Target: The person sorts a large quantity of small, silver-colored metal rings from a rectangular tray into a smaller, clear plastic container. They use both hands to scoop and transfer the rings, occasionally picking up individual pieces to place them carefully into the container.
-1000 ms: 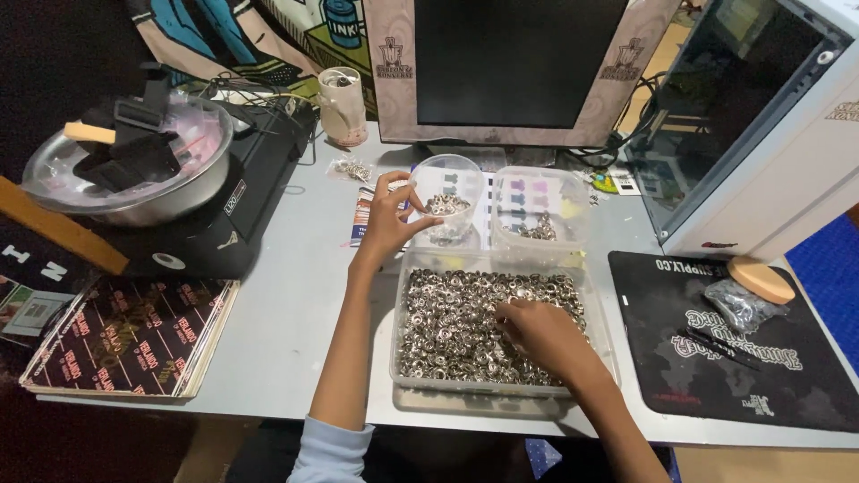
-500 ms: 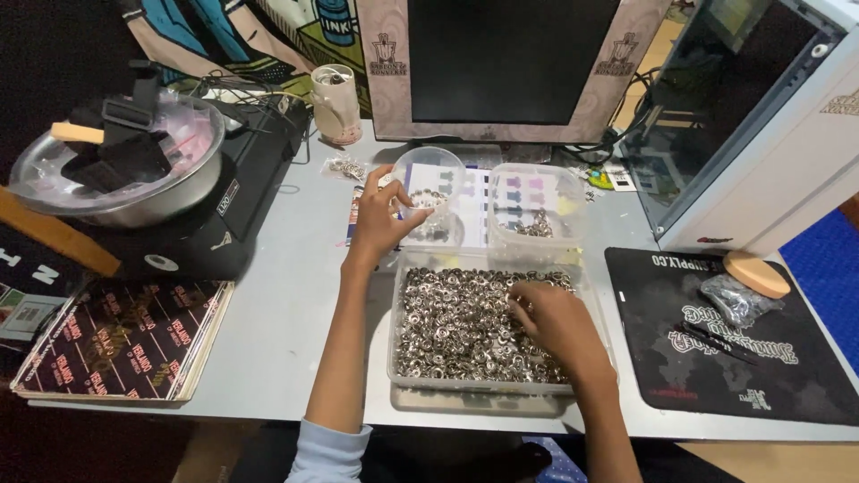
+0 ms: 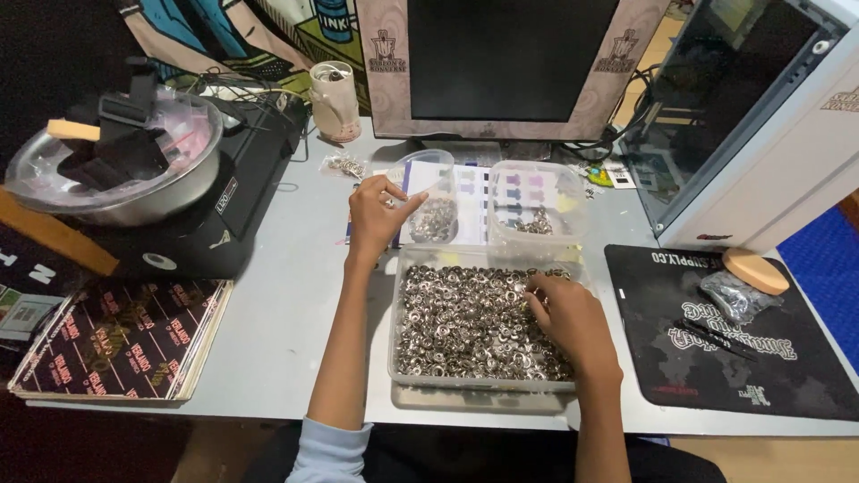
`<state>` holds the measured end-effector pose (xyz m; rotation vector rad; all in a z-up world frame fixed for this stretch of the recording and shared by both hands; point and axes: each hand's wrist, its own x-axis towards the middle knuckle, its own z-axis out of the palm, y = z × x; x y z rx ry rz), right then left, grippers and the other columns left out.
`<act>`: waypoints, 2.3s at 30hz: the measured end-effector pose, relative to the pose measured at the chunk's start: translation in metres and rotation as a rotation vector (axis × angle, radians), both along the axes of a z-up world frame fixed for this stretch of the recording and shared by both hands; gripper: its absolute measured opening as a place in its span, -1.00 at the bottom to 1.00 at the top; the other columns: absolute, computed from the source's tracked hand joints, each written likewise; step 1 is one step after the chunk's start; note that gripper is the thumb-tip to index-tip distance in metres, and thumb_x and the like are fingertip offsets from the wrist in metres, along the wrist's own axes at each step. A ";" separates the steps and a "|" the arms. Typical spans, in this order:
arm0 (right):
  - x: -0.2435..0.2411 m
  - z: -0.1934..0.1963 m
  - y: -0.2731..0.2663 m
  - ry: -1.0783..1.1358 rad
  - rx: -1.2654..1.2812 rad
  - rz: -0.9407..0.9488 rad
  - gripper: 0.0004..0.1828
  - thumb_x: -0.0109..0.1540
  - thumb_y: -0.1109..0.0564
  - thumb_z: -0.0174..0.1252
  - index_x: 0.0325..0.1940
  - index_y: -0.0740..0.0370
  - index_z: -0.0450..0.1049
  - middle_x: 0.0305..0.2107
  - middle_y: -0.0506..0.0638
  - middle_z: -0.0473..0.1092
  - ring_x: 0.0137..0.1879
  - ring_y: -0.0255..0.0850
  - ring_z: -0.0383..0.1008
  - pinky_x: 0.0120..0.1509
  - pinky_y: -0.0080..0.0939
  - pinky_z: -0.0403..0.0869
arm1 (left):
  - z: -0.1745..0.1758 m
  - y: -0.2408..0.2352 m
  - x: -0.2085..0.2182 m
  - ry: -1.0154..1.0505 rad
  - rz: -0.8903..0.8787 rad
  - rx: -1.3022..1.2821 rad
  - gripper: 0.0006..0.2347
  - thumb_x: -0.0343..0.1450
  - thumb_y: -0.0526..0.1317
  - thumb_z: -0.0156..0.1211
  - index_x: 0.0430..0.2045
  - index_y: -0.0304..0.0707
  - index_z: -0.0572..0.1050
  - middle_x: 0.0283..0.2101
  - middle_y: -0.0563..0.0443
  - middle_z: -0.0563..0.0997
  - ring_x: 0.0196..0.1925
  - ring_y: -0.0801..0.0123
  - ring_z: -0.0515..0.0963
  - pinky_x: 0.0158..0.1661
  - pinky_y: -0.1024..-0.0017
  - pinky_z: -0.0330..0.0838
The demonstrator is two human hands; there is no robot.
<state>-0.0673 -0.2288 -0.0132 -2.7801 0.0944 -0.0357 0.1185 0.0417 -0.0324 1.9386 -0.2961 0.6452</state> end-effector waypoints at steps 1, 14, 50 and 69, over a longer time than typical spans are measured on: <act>-0.002 0.002 0.001 -0.002 0.002 0.000 -0.78 0.29 0.00 0.07 -0.07 -0.02 0.58 -0.33 0.00 0.60 -0.12 0.01 0.62 0.00 0.05 0.57 | -0.001 -0.001 0.000 -0.002 0.000 0.002 -0.71 0.14 -0.05 0.62 -0.64 -0.17 0.56 -0.16 -0.24 0.58 -0.20 -0.01 0.69 -0.29 0.48 0.61; -0.011 0.036 0.021 0.084 0.096 0.168 -0.72 0.28 0.15 0.06 0.04 0.11 0.56 -0.22 0.13 0.60 -0.13 0.04 0.63 0.06 0.10 0.56 | 0.032 -0.012 -0.036 0.167 -0.181 0.079 -0.73 0.14 -0.21 0.58 -0.49 -0.35 0.57 0.24 -0.52 0.31 0.20 -0.36 0.45 0.05 0.22 0.51; 0.069 -0.058 0.020 0.432 -0.637 0.539 -0.92 0.34 0.12 0.12 -0.16 0.05 0.53 -0.30 0.02 0.48 -0.22 -0.10 0.56 -0.17 -0.03 0.60 | -0.017 -0.062 -0.105 0.308 -0.798 1.087 -0.88 0.42 -0.22 0.15 -0.40 -0.29 0.45 -0.34 -0.12 0.56 -0.30 0.04 0.58 -0.28 0.03 0.49; 0.071 -0.013 0.022 -0.564 0.187 0.524 -0.85 0.15 0.12 0.28 -0.19 0.06 0.62 -0.32 -0.14 0.53 -0.51 -0.26 0.56 -0.47 -0.26 0.47 | 0.008 -0.057 -0.110 0.311 -0.519 0.481 -0.81 0.42 -0.23 0.20 -0.57 -0.07 0.30 -0.52 0.13 0.37 -0.53 0.42 0.31 -0.47 0.39 0.27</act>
